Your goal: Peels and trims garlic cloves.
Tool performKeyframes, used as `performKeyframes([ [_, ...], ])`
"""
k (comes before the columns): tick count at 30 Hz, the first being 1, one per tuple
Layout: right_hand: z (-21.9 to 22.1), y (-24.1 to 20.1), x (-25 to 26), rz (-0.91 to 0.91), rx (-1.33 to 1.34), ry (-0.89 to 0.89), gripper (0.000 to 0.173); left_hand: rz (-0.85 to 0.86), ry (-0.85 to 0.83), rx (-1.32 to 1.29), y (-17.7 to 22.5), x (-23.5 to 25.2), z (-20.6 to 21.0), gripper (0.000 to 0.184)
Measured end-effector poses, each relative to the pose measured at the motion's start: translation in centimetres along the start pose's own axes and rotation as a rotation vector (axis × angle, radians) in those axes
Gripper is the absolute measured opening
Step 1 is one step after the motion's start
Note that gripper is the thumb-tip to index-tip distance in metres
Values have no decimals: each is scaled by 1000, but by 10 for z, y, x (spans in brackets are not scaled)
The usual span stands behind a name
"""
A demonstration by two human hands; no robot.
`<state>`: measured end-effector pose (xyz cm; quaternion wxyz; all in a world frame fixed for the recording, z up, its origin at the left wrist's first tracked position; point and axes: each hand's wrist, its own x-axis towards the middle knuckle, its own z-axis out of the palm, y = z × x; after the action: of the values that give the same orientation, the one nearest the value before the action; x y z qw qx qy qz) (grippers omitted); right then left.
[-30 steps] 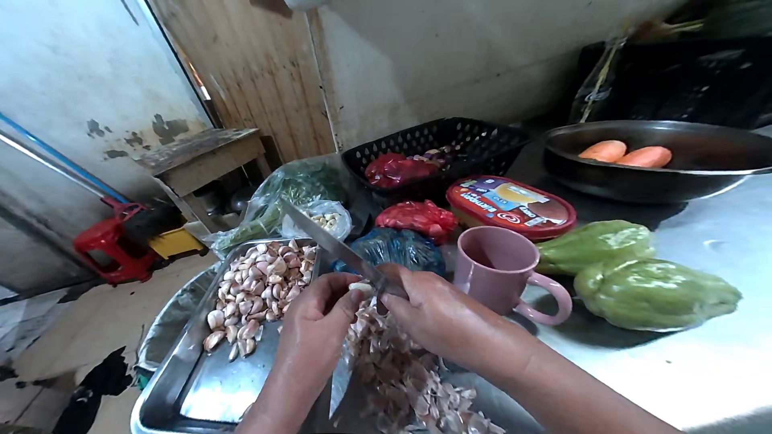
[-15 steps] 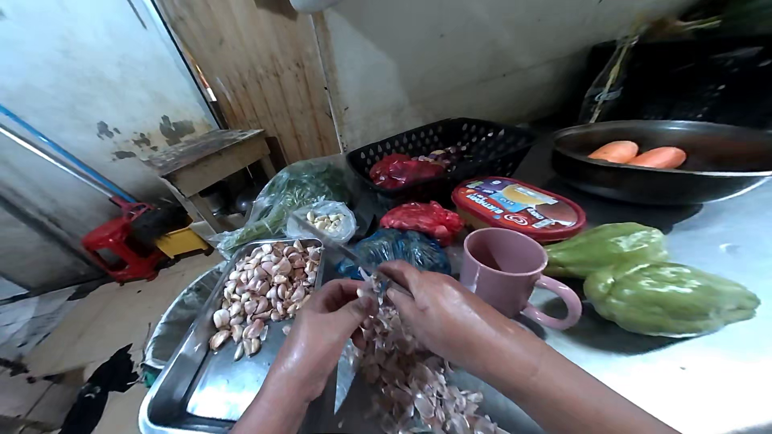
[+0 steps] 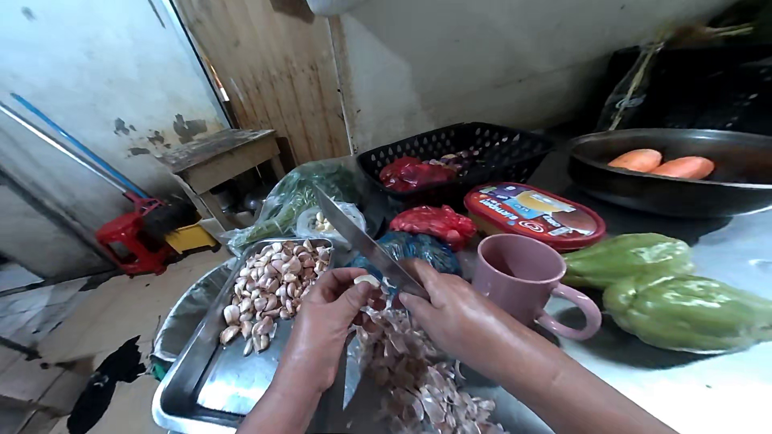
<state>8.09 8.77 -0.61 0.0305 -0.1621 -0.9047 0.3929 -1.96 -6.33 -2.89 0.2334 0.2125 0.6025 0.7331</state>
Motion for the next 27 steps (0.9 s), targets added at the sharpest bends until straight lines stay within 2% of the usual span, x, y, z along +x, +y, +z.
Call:
performKeyframes([
  [3, -1, -6, -2, 18, -16, -55, 34, 20, 31, 30, -3, -1, 4, 8],
  [8, 2, -6, -2, -35, -65, -47, 36, -31, 114, 6, -3, 0, 10, 6],
  [15, 13, 5, -1, -193, -244, 87, 34, 0, 113, -5, -7, 1, 12, 2],
  [21, 14, 2, 0, -157, -298, 56, 33, 48, 93, 55, -12, 1, 12, 3],
  [27, 11, -2, 1, -70, -258, 36, 34, 5, 88, 131, -8, -1, 13, 16],
])
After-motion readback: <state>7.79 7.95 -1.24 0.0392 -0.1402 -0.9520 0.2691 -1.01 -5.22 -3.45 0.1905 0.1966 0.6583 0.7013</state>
